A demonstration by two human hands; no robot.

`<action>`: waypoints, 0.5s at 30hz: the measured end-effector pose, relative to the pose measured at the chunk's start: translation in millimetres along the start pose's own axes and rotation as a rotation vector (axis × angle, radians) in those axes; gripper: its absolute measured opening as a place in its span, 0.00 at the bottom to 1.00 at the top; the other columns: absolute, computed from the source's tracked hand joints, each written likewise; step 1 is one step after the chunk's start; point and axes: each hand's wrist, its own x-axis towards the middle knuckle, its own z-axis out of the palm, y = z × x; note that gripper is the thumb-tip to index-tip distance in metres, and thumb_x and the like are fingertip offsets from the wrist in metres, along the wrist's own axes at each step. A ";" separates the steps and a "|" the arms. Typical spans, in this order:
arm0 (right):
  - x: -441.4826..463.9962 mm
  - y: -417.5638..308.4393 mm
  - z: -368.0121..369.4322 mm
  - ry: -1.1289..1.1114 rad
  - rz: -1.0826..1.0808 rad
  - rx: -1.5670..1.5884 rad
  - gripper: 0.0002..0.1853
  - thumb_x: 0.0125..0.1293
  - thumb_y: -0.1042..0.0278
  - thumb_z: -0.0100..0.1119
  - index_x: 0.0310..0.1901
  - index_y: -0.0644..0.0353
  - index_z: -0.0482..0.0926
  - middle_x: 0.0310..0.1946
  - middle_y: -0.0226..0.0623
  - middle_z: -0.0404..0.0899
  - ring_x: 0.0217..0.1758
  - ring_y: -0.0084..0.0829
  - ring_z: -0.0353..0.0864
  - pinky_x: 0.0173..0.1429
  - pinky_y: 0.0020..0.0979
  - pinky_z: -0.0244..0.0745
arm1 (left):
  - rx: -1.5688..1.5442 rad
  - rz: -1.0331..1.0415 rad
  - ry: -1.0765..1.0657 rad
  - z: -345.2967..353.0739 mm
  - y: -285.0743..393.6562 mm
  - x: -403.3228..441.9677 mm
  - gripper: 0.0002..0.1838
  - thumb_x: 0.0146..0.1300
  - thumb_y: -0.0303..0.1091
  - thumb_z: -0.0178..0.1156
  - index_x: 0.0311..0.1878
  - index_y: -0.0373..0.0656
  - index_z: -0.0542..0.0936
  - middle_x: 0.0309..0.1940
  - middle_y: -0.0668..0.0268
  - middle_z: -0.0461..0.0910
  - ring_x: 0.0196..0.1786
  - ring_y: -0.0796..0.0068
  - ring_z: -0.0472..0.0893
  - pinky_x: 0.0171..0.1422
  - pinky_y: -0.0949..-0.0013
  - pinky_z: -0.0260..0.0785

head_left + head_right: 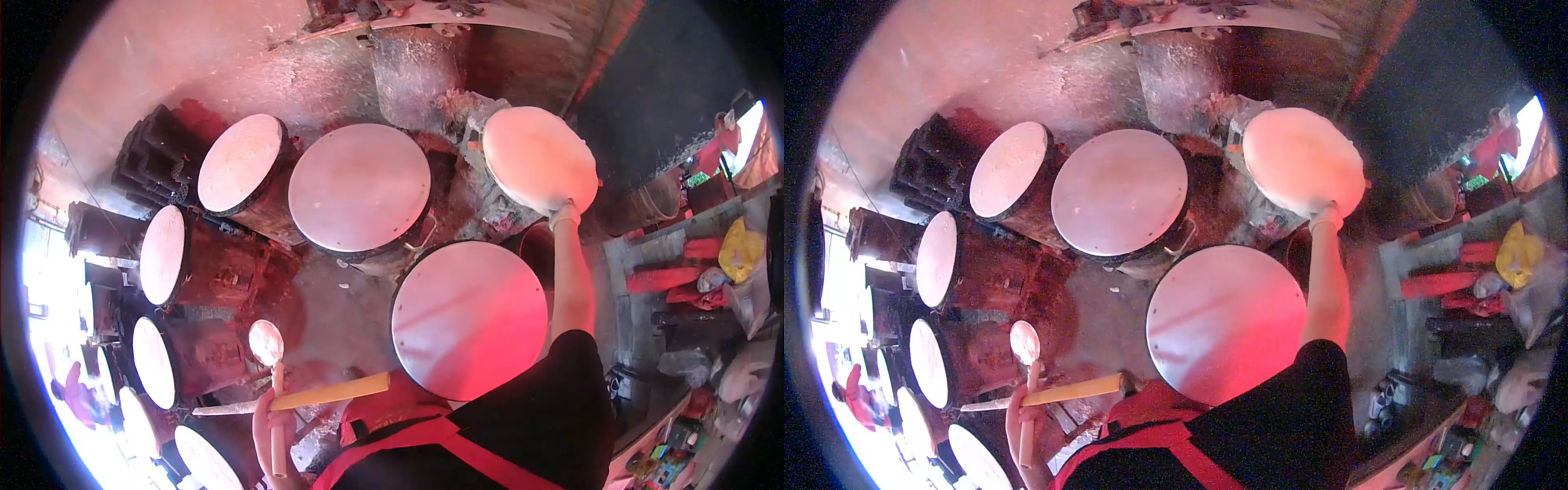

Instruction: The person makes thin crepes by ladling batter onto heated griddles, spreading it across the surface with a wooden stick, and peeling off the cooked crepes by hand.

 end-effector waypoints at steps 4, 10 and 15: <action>-22.0 -14.3 -5.3 -0.163 0.137 -0.043 0.25 0.71 0.46 0.51 0.65 0.46 0.70 0.62 0.29 0.75 0.59 0.36 0.77 0.57 0.51 0.76 | -0.154 -0.044 -0.066 -18.2 -16.3 -26.3 0.19 0.73 0.31 0.45 0.59 0.25 0.68 0.41 0.48 0.79 0.19 0.80 0.69 0.18 0.79 0.64; -242.2 116.4 34.4 -0.156 -0.476 -0.722 0.17 0.69 0.62 0.57 0.56 0.61 0.75 0.37 0.45 0.85 0.39 0.40 0.84 0.42 0.38 0.78 | -0.204 0.149 -0.029 -84.0 -18.7 -72.4 0.19 0.75 0.36 0.47 0.56 0.28 0.69 0.25 0.61 0.75 0.15 0.86 0.67 0.18 0.83 0.63; -663.1 233.1 48.9 -2.464 0.352 -0.793 0.17 0.72 0.62 0.53 0.55 0.63 0.78 0.45 0.32 0.83 0.39 0.25 0.81 0.42 0.27 0.77 | -0.202 0.400 0.051 -216.2 -1.3 -123.8 0.13 0.73 0.37 0.52 0.47 0.34 0.73 0.22 0.70 0.69 0.13 0.88 0.60 0.14 0.83 0.56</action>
